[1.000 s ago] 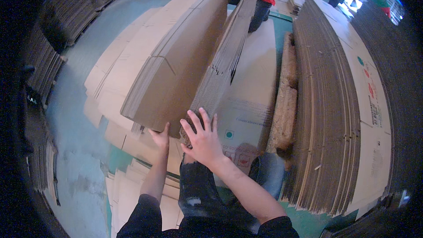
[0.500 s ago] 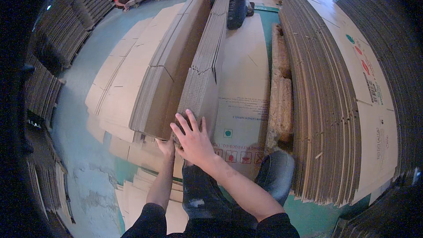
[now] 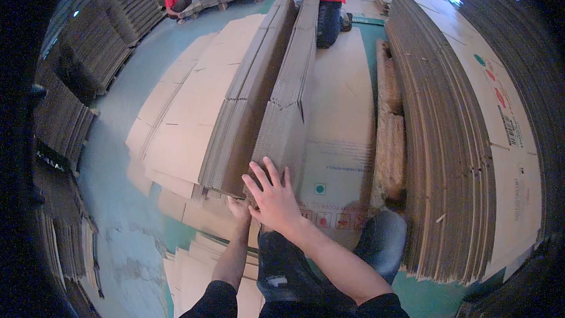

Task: The person sits on the floor and repeatedly picks up flat cardboard sheets, aligns them, and places them into a growing stack. The person occasionally adjusts the stack to keep it even while coworkers handle similar sheets nearby.

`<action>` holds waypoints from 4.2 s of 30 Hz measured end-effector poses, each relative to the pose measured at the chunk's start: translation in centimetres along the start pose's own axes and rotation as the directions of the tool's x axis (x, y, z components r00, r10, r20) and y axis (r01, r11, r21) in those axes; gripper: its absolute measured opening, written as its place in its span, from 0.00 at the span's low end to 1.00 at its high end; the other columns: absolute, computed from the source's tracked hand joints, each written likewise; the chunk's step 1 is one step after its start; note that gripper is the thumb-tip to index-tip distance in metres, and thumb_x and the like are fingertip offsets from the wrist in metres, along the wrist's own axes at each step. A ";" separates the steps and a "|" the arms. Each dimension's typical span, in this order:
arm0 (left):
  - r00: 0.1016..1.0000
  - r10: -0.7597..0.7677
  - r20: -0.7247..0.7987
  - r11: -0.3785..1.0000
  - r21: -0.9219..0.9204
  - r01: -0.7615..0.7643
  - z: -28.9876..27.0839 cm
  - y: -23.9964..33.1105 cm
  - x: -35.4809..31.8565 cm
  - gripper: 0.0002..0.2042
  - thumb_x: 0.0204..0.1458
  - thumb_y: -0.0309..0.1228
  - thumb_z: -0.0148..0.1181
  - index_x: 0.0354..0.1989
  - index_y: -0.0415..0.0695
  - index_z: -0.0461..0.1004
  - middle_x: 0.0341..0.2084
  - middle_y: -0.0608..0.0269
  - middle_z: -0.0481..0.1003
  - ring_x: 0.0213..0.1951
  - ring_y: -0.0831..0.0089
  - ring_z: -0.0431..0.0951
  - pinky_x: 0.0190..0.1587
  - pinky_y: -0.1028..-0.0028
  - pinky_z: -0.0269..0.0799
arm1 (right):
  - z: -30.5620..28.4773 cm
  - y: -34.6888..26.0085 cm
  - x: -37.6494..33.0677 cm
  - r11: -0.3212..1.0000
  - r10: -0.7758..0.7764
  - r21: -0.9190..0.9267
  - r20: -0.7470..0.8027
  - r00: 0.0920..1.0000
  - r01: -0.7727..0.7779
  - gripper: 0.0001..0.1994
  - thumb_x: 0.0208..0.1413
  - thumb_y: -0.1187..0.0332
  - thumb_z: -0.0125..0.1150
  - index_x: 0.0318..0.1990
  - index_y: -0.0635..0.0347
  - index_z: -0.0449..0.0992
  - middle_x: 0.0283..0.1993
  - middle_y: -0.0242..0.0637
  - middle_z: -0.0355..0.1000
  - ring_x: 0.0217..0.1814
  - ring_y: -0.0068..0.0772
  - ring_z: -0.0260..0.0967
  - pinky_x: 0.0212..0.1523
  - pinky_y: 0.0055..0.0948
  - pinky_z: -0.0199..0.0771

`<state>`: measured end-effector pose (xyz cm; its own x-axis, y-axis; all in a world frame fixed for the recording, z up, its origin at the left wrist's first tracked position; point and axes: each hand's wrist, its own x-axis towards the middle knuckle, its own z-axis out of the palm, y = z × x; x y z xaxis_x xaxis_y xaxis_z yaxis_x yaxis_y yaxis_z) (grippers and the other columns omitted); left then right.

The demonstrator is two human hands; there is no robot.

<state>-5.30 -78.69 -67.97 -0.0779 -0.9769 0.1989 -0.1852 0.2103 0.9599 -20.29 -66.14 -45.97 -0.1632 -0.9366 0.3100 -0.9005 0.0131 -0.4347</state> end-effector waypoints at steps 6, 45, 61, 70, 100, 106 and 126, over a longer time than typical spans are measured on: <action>0.999 0.049 -0.022 0.998 0.040 -0.048 -1.0 -1.1 0.7 0.30 0.40 0.30 0.76 0.53 0.35 0.70 0.44 0.47 0.78 0.46 0.58 0.80 0.50 0.63 0.75 | 0.0 -0.1 0.0 1.000 -0.005 -0.011 0.001 1.000 0.005 0.36 0.45 0.56 0.71 0.64 0.49 0.66 0.73 0.41 0.51 0.78 0.54 0.38 0.67 0.71 0.53; 0.756 -0.113 0.645 0.935 0.327 -0.139 -8.6 0.2 -4.8 0.52 0.44 0.40 0.77 0.71 0.37 0.45 0.64 0.46 0.60 0.66 0.55 0.60 0.67 0.58 0.56 | 0.7 0.3 0.0 1.000 -0.018 -0.022 -0.053 0.998 0.017 0.33 0.45 0.55 0.71 0.60 0.50 0.70 0.72 0.40 0.52 0.78 0.52 0.38 0.67 0.69 0.56; 0.992 0.115 0.044 0.896 0.426 -0.123 4.8 3.0 -8.5 0.55 0.38 0.43 0.77 0.71 0.32 0.47 0.66 0.37 0.54 0.68 0.44 0.53 0.70 0.53 0.51 | -9.3 5.2 0.0 0.989 -0.118 -0.078 0.127 0.985 0.129 0.42 0.48 0.57 0.69 0.70 0.53 0.56 0.75 0.53 0.47 0.79 0.58 0.39 0.71 0.62 0.52; 0.957 0.211 -0.198 0.895 0.433 -0.108 8.1 6.4 -9.7 0.58 0.36 0.35 0.79 0.69 0.27 0.40 0.62 0.34 0.56 0.65 0.43 0.57 0.69 0.54 0.54 | -35.9 17.6 -15.6 0.617 0.408 -0.566 -0.364 0.837 -0.547 0.46 0.47 0.60 0.71 0.72 0.59 0.52 0.75 0.55 0.49 0.78 0.59 0.42 0.76 0.51 0.41; 0.951 -0.300 -0.080 0.911 0.271 0.310 5.3 0.9 -9.1 0.44 0.43 0.34 0.77 0.65 0.31 0.56 0.59 0.40 0.67 0.58 0.54 0.71 0.62 0.60 0.67 | -35.1 22.8 -19.2 0.601 0.634 -0.274 -0.407 0.657 -0.750 0.38 0.51 0.53 0.65 0.69 0.54 0.61 0.74 0.47 0.54 0.77 0.49 0.47 0.76 0.46 0.42; 0.976 -0.218 -0.011 0.974 -0.071 0.217 4.2 1.3 -7.0 0.44 0.42 0.27 0.77 0.66 0.35 0.54 0.61 0.46 0.64 0.59 0.58 0.69 0.63 0.62 0.66 | -34.9 23.9 -19.6 0.610 0.621 -0.278 -0.413 0.666 -0.742 0.38 0.51 0.52 0.65 0.69 0.54 0.61 0.74 0.47 0.55 0.77 0.49 0.48 0.75 0.46 0.44; 0.868 0.001 -0.497 0.857 0.448 0.256 -21.1 8.5 27.5 0.42 0.53 0.48 0.63 0.69 0.34 0.53 0.65 0.42 0.61 0.64 0.50 0.63 0.65 0.56 0.60 | -34.9 23.9 -19.6 0.595 0.630 -0.253 -0.443 0.638 -0.763 0.36 0.51 0.53 0.63 0.67 0.55 0.64 0.73 0.48 0.56 0.77 0.49 0.49 0.75 0.45 0.46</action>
<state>11.62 -104.52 -50.20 0.4188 -0.8666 0.2713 -0.6176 -0.0528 0.7847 -52.67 -35.25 -32.92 -0.8499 -0.4344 0.2983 -0.5131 0.8110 -0.2810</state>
